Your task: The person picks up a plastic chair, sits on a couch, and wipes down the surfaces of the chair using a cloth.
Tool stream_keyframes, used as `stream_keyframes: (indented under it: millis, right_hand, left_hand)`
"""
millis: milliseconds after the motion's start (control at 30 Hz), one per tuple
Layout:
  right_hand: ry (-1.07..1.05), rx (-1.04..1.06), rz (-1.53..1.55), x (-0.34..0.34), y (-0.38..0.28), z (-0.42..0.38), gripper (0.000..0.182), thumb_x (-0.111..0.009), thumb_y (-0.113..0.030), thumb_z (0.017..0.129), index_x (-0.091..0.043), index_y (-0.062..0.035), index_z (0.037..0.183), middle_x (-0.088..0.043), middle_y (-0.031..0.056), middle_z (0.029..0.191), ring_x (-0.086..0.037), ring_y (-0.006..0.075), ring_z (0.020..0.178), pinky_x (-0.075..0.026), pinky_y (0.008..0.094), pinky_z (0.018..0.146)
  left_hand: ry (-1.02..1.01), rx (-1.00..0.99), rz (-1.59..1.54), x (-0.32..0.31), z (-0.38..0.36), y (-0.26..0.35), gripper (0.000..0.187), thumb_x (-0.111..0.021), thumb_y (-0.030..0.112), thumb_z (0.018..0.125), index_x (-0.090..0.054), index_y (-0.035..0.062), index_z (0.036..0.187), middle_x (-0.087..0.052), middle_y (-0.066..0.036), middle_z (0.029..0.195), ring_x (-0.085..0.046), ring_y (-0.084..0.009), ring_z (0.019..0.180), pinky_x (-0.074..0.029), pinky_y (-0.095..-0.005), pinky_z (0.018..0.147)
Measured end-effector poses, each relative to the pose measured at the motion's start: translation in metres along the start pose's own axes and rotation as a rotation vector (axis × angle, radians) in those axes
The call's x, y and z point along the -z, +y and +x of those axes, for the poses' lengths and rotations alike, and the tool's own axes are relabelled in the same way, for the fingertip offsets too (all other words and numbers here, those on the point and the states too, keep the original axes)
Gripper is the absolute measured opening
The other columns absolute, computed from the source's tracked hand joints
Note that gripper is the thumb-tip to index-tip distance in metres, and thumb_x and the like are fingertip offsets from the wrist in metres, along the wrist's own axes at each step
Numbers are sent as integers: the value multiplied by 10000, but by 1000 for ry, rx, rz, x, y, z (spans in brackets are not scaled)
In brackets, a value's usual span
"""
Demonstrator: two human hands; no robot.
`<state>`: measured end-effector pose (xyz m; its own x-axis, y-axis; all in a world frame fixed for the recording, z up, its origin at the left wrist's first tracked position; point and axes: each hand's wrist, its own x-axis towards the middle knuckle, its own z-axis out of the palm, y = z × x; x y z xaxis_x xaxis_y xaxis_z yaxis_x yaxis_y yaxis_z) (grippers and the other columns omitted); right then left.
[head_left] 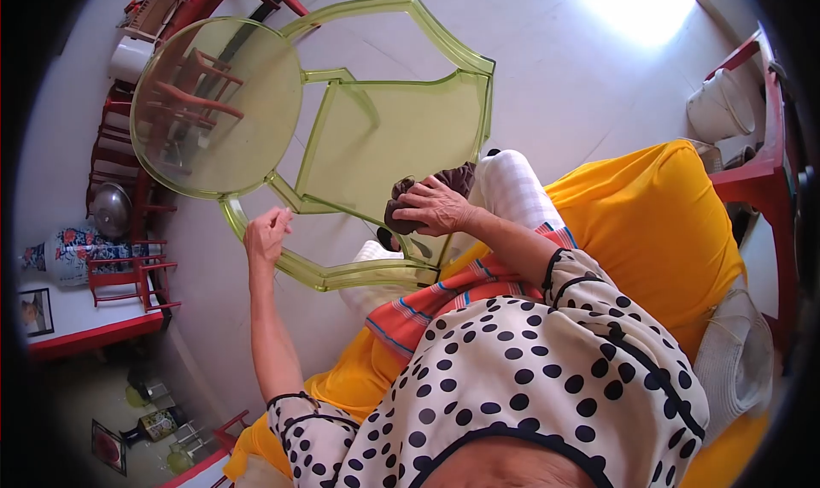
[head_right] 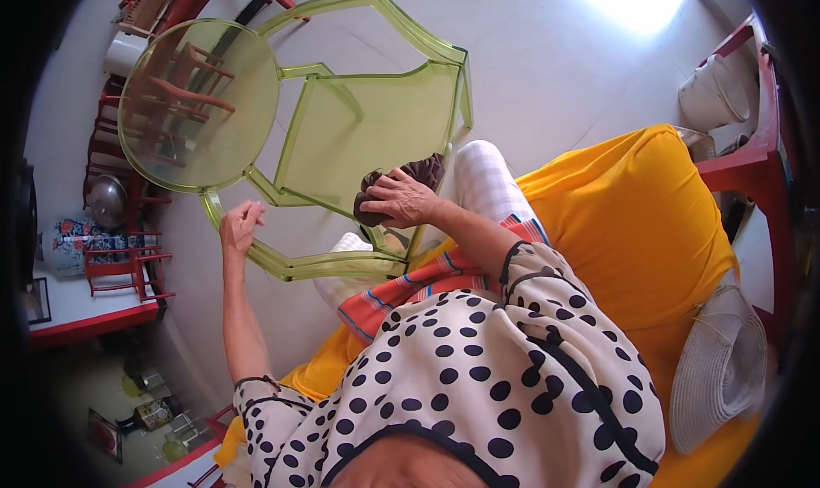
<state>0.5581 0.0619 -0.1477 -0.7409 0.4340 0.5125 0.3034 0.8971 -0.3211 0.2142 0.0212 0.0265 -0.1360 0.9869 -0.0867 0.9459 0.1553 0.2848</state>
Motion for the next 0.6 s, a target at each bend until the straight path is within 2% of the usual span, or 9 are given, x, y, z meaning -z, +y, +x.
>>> stream_keyframes:
  millis: [33, 133, 233, 467, 600]
  right_hand:
    - [-2, 4, -6, 0, 2, 0, 490, -719, -321, 729, -570, -262, 1192, -548, -10, 1032, -531, 186, 1037, -375, 400, 924]
    - [-14, -5, 2, 3, 11, -2, 471, -709, -319, 738, -573, -261, 1185, -543, -5, 1016, -532, 187, 1036, -377, 391, 920]
    - [1, 1, 27, 6, 21, -4, 491, -728, -312, 721, -586, -247, 1186, -565, -6, 1052, -536, 203, 1047, -389, 403, 906]
    - [-19, -17, -18, -10, 35, -1, 571, -729, -264, 677, -584, -231, 1228, -594, 10, 1154, -536, 221, 1104, -379, 410, 943]
    - [-26, -47, -54, -21, 43, -3, 566, -706, -243, 700, -578, -230, 1252, -602, 32, 1196, -529, 224, 1161, -371, 414, 970]
  left_hand:
    - [11, 28, -60, -2, -5, 2, 371, -573, 365, 970, -687, 48, 815, -538, -41, 543, -541, -126, 528, -412, -286, 524]
    - [160, 25, -154, -13, -17, 7, 416, -546, 352, 980, -649, 47, 716, -529, -42, 510, -517, -134, 457, -395, -293, 479]
    - [230, -16, -193, -20, -22, 10, 428, -534, 372, 981, -667, 48, 735, -608, -64, 574, -563, -167, 454, -419, -319, 482]
    - [317, 96, -239, -39, -35, 12, 368, -566, 370, 953, -692, 66, 787, -612, -64, 565, -598, -170, 473, -429, -332, 491]
    - [346, 119, -179, -52, -43, 9, 367, -571, 385, 941, -680, 79, 772, -606, -82, 564, -610, -241, 513, -432, -385, 510]
